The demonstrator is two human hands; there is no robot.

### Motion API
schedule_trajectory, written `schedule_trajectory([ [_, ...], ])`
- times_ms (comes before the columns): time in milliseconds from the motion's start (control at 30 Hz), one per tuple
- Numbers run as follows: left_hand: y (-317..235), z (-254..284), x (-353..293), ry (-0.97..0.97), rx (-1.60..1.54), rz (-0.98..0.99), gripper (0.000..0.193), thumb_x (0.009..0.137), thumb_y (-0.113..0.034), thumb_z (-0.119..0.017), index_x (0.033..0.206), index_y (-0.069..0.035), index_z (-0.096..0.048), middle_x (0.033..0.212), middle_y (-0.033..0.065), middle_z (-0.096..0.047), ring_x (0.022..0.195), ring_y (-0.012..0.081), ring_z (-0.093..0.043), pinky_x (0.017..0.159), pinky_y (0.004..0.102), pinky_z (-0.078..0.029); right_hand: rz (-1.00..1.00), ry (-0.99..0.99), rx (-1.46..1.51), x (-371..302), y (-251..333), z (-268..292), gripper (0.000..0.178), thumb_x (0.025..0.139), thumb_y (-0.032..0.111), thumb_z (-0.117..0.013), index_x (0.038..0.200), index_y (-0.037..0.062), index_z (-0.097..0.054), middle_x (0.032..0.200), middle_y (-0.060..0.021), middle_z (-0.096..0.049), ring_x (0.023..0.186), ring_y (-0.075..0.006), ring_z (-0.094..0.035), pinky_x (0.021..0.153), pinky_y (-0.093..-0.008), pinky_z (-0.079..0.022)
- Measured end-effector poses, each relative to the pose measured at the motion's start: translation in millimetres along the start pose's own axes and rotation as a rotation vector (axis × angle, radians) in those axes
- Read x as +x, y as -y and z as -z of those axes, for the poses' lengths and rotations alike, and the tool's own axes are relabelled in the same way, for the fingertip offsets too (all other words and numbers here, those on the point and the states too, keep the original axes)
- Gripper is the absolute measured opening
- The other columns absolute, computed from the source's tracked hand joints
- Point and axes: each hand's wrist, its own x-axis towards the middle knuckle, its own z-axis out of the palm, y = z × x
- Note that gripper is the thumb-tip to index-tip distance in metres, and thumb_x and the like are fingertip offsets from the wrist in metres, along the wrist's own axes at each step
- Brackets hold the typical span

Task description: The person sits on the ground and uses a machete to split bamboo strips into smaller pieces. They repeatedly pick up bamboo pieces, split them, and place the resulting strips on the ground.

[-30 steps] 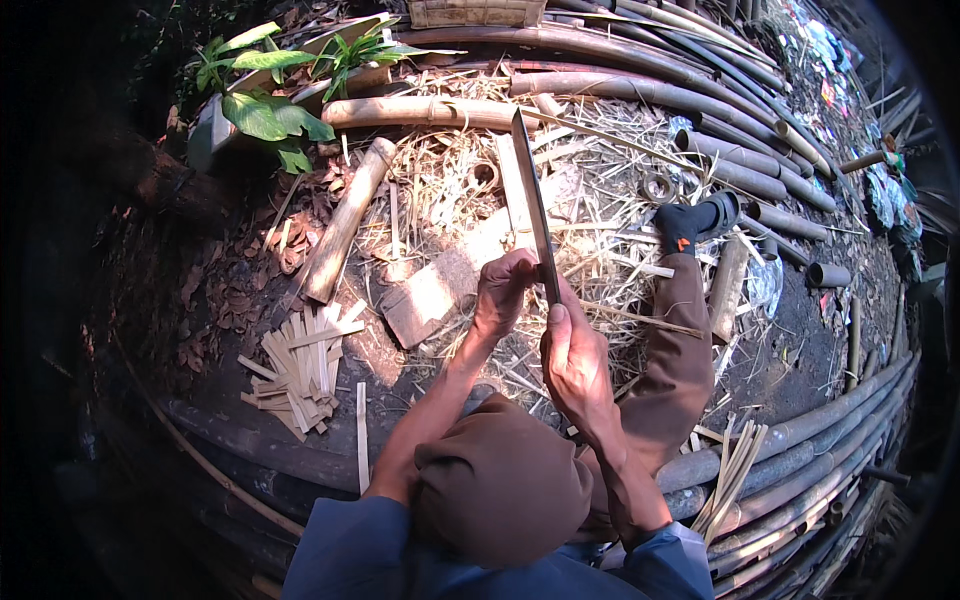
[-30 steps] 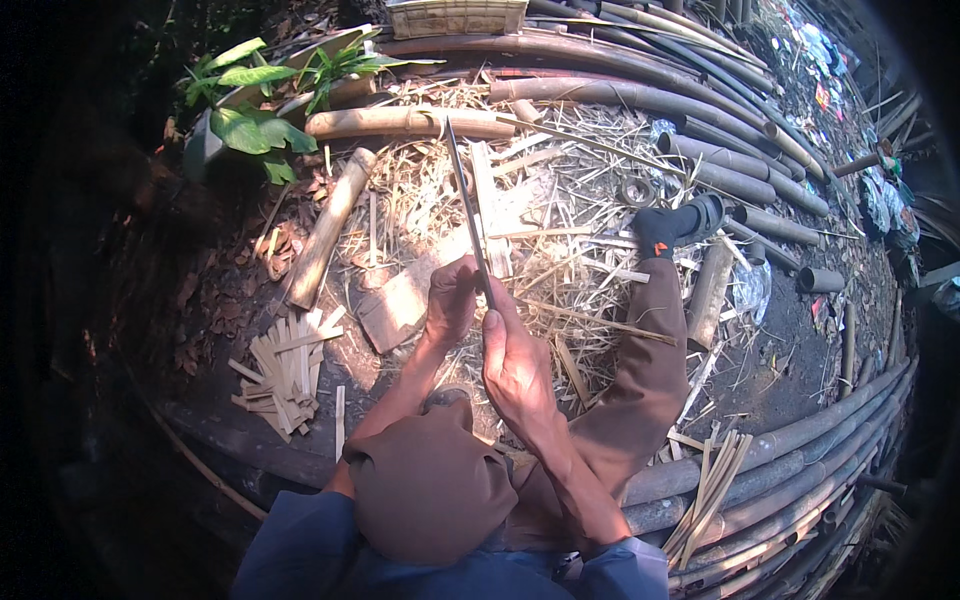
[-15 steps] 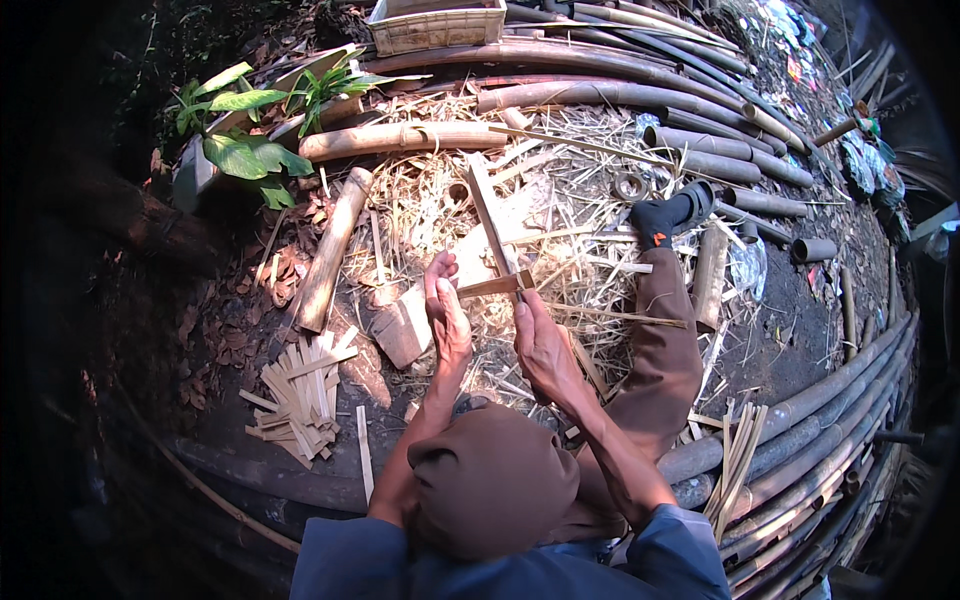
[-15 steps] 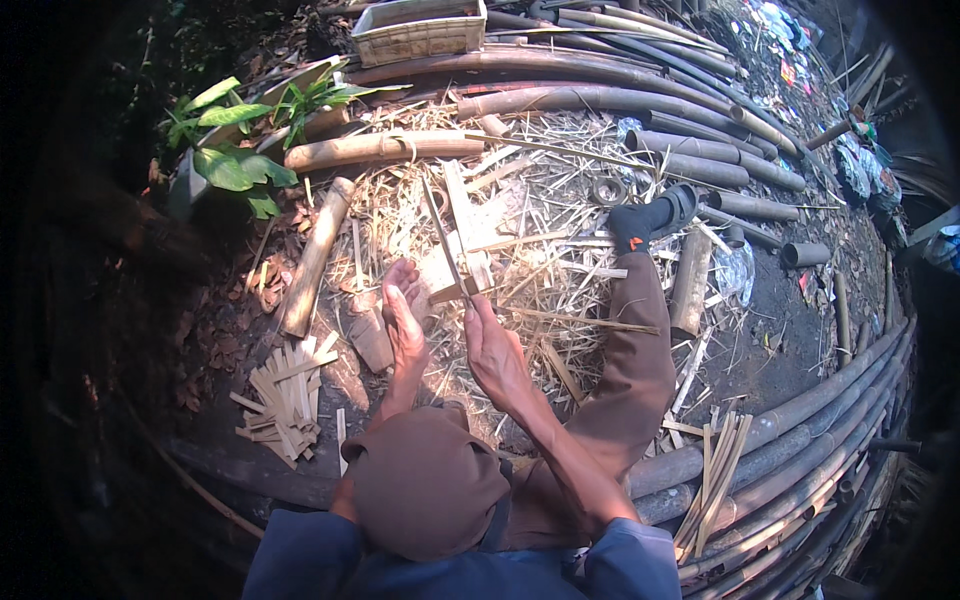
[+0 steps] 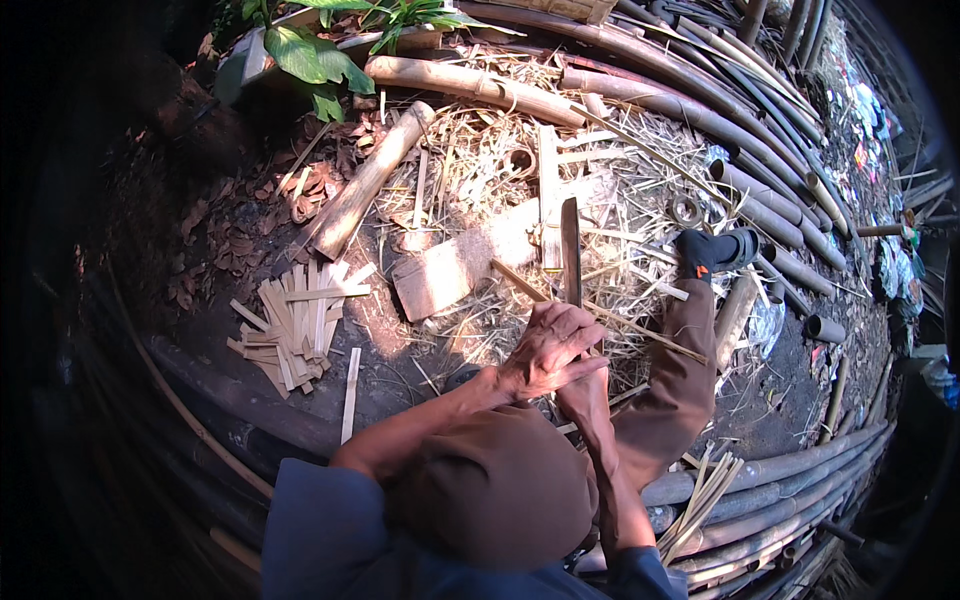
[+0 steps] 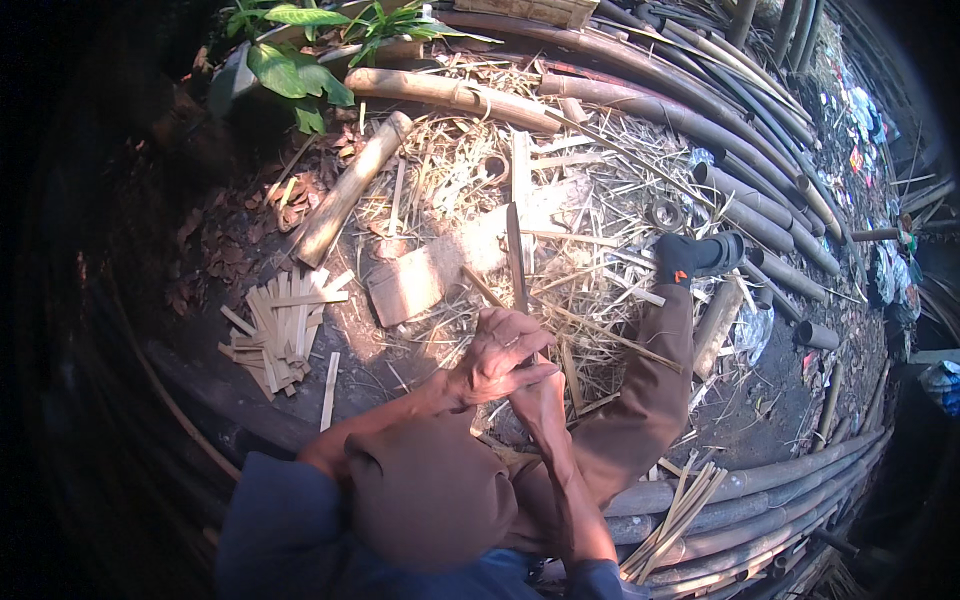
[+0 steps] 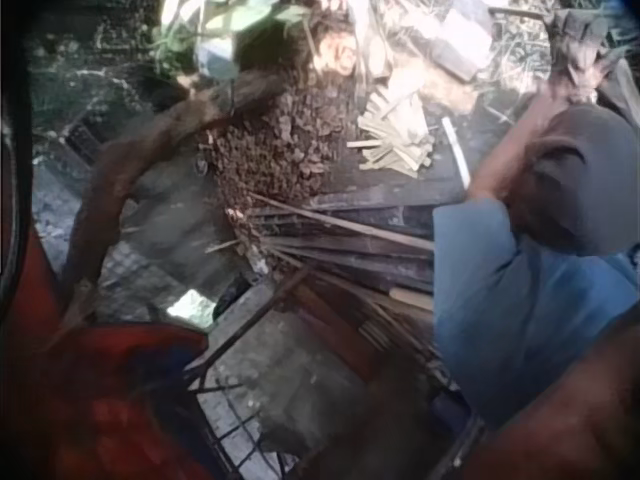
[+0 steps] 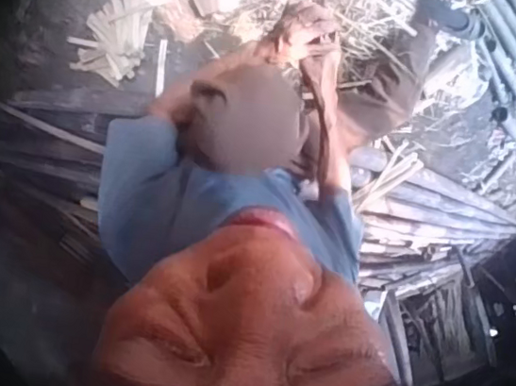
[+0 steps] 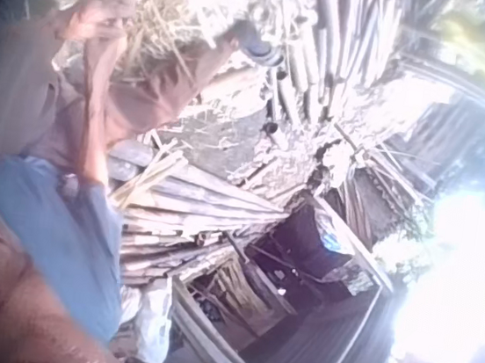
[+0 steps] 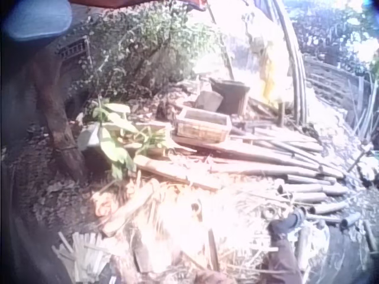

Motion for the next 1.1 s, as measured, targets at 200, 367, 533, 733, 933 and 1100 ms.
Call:
schedule_trajectory([
  [200, 35.4, -63.8, -109.5, 0.176, -0.293, 0.132, 0.012, 0.091, -0.026, -0.057, 0.090, -0.015, -0.055, 0.088, 0.0011, -0.052, 0.096, 0.0239, -0.052, 0.092, 0.0449, -0.039, 0.341, 0.009, -0.154, 6.1, -38.4, -18.4, 0.020, 0.083, 0.010, -0.067, 0.098, 0.0023, -0.056, 0.092, -0.0079, -0.061, 0.080, -0.0195, -0.060, 0.071, -0.0310, -0.049],
  [367, 3.7, -10.7, -27.6, 0.017, -0.174, -0.127, 0.032, 0.073, -0.026, -0.077, 0.099, -0.011, -0.066, 0.089, 0.0028, -0.055, 0.086, 0.0219, -0.057, 0.075, 0.0351, -0.048, 0.295, 0.042, -0.125, 6.0, -39.5, -21.8, 0.019, 0.085, 0.011, -0.065, 0.099, 0.0022, -0.055, 0.092, -0.0078, -0.060, 0.079, -0.0190, -0.059, 0.070, -0.0306, -0.048],
  [533, 6.1, -15.5, -18.9, -0.127, -0.122, -0.097, 0.032, 0.071, -0.024, -0.080, 0.097, -0.011, -0.068, 0.082, 0.0005, -0.055, 0.077, 0.0191, -0.055, 0.071, 0.0332, -0.047, 0.279, 0.054, -0.119, 9.4, -37.2, -22.1, 0.019, 0.086, 0.011, -0.063, 0.100, 0.0021, -0.054, 0.091, -0.0077, -0.058, 0.078, -0.0185, -0.058, 0.069, -0.0302, -0.047],
  [733, 12.5, -22.5, -12.6, -0.180, -0.221, 0.001, 0.037, 0.071, -0.021, -0.081, 0.103, -0.010, -0.067, 0.072, -0.0008, -0.053, 0.068, 0.0174, -0.051, 0.065, 0.0325, -0.043, 0.266, 0.061, -0.111, 9.2, -33.7, -20.1, 0.018, 0.088, 0.011, -0.061, 0.101, 0.0021, -0.053, 0.090, -0.0076, -0.057, 0.077, -0.0179, -0.057, 0.067, -0.0297, -0.046],
  [933, 17.0, -13.9, -6.8, -0.043, -0.469, -0.059, 0.048, 0.075, -0.015, -0.075, 0.121, -0.009, -0.061, 0.078, 0.0041, -0.050, 0.074, 0.0232, -0.051, 0.070, 0.0364, -0.042, 0.239, 0.061, -0.095, 13.6, -32.2, -20.2, 0.017, 0.090, 0.012, -0.059, 0.102, 0.0020, -0.052, 0.089, -0.0075, -0.056, 0.076, -0.0174, -0.055, 0.066, -0.0292, -0.045],
  [1100, 21.0, -19.1, -7.1, -0.352, -0.414, -0.043, 0.043, 0.075, 0.003, -0.067, 0.116, -0.008, -0.063, 0.072, 0.0031, -0.052, 0.067, 0.0225, -0.052, 0.066, 0.0362, -0.043, 0.197, 0.100, -0.043, 33.4, -41.2, -40.3, 0.017, 0.091, 0.012, -0.057, 0.103, 0.0019, -0.051, 0.088, -0.0074, -0.055, 0.075, -0.0169, -0.054, 0.065, -0.0288, -0.044],
])
